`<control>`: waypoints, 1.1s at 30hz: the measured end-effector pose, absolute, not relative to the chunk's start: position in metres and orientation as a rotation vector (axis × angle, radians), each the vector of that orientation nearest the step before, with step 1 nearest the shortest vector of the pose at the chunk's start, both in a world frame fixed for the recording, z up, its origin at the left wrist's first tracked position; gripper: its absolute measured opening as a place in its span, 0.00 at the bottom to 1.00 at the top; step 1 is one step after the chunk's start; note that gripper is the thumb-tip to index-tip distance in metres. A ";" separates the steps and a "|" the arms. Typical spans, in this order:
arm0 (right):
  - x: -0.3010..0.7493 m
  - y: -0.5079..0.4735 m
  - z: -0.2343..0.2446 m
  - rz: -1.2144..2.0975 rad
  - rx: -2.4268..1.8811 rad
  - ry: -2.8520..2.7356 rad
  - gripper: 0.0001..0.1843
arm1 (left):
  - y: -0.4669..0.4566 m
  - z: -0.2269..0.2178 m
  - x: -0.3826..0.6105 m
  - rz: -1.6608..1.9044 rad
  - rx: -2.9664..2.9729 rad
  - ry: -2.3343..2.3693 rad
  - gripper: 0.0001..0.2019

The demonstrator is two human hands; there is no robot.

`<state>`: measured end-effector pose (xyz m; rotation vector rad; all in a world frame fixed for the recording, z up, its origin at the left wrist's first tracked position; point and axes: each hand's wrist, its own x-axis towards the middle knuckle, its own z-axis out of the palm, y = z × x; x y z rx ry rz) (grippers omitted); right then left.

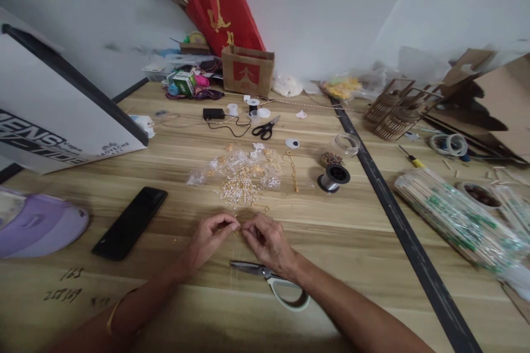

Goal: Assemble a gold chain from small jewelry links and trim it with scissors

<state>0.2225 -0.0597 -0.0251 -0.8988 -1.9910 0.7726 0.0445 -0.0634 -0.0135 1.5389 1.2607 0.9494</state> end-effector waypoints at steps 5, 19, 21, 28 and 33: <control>0.223 -0.060 -0.023 0.786 -0.914 -1.998 0.04 | -0.063 -0.014 0.045 0.970 1.523 1.267 0.07; 0.224 -0.059 -0.021 0.865 -0.936 -1.958 0.08 | -0.060 -0.011 0.043 0.976 1.411 1.315 0.08; 0.224 -0.059 -0.022 0.860 -0.932 -1.937 0.08 | -0.060 -0.012 0.043 0.981 1.414 1.314 0.08; 0.223 -0.059 -0.025 0.844 -0.947 -1.910 0.08 | -0.059 -0.014 0.043 0.989 1.407 1.309 0.07; 0.224 -0.059 -0.027 0.843 -0.958 -1.897 0.07 | -0.059 -0.016 0.042 1.002 1.382 1.303 0.07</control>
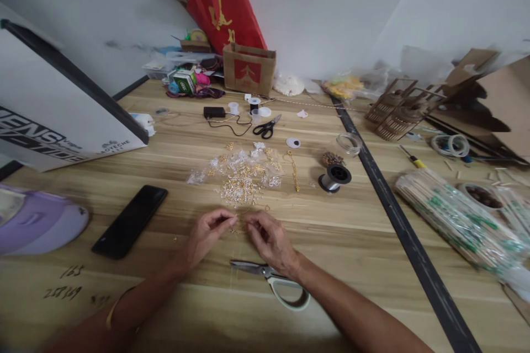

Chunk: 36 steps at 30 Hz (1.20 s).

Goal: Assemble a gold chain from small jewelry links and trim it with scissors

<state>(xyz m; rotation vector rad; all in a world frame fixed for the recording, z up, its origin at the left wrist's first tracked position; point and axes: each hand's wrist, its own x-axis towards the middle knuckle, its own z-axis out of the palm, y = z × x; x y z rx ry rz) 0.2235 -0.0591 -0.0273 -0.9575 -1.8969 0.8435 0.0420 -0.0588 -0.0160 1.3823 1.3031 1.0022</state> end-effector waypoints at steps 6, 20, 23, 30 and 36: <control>0.224 -0.060 -0.027 0.876 -0.970 -1.877 0.07 | -0.059 -0.018 0.041 1.006 1.369 1.302 0.06; 0.223 -0.060 -0.025 0.896 -0.960 -1.847 0.07 | -0.057 -0.009 0.042 0.937 1.258 1.255 0.10; 0.223 -0.060 -0.025 0.895 -0.963 -1.848 0.07 | -0.058 -0.008 0.042 0.926 1.255 1.240 0.10; 0.224 -0.060 -0.026 0.905 -0.972 -1.847 0.07 | -0.058 -0.005 0.042 0.933 1.248 1.207 0.09; 0.225 -0.060 -0.030 0.940 -0.978 -1.857 0.07 | -0.058 -0.005 0.042 0.932 1.223 1.152 0.07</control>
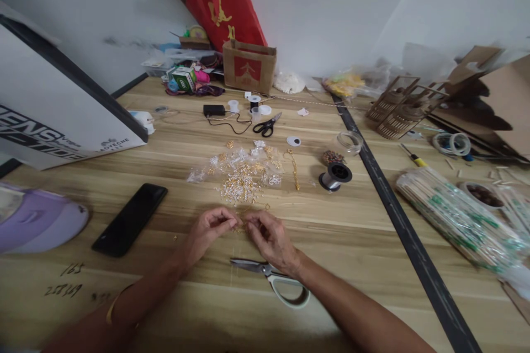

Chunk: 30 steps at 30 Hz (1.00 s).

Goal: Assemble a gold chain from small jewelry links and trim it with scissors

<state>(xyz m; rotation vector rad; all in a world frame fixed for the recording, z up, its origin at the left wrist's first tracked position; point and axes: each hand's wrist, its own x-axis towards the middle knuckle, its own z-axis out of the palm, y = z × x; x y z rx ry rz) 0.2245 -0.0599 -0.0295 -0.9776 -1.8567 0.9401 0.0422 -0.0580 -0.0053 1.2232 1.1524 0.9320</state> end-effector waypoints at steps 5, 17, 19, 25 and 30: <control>0.227 -0.059 -0.026 1.013 -1.015 -1.870 0.11 | -0.058 -0.006 0.040 0.869 1.392 1.212 0.06; 0.229 -0.052 -0.023 1.150 -1.057 -1.575 0.19 | -0.053 0.003 0.022 0.561 1.883 1.129 0.05; 0.229 -0.050 -0.024 1.172 -1.085 -1.507 0.16 | -0.052 0.005 0.019 0.527 1.932 1.112 0.05; 0.229 -0.047 -0.025 1.249 -1.104 -1.399 0.13 | -0.048 0.010 0.014 0.572 1.912 1.097 0.05; 0.229 -0.047 -0.026 1.278 -1.079 -1.361 0.12 | -0.048 0.007 0.014 0.656 1.812 1.092 0.05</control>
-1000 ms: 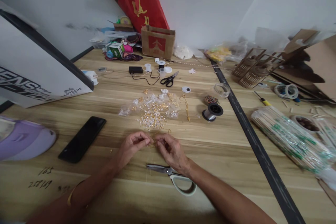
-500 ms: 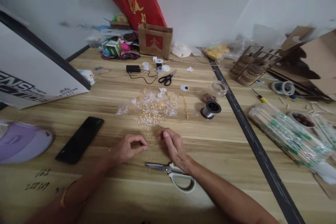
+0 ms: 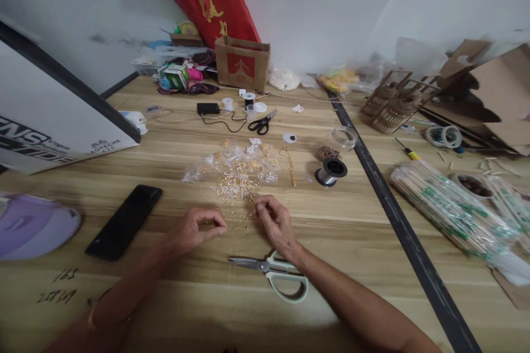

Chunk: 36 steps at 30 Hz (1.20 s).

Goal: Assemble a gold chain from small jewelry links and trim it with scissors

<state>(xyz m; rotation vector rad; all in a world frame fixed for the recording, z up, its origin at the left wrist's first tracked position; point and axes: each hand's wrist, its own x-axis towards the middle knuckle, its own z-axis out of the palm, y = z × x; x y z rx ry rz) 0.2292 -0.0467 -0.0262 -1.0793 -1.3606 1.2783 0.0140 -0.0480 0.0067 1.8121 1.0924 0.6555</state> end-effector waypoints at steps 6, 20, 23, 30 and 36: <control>0.229 -0.047 -0.026 1.265 -1.061 -1.361 0.11 | -0.050 0.005 0.019 0.673 1.776 1.119 0.05; 0.227 -0.059 -0.016 1.126 -0.921 -1.795 0.13 | -0.059 0.001 0.035 0.808 1.777 1.140 0.05; 0.226 -0.060 -0.019 1.039 -0.905 -1.886 0.11 | -0.059 0.001 0.037 0.802 1.761 1.155 0.05; 0.225 -0.058 -0.021 0.926 -0.875 -1.952 0.06 | -0.057 0.000 0.037 0.823 1.700 1.173 0.05; 0.225 -0.058 -0.024 0.843 -0.858 -2.038 0.04 | -0.057 -0.003 0.037 0.835 1.684 1.184 0.05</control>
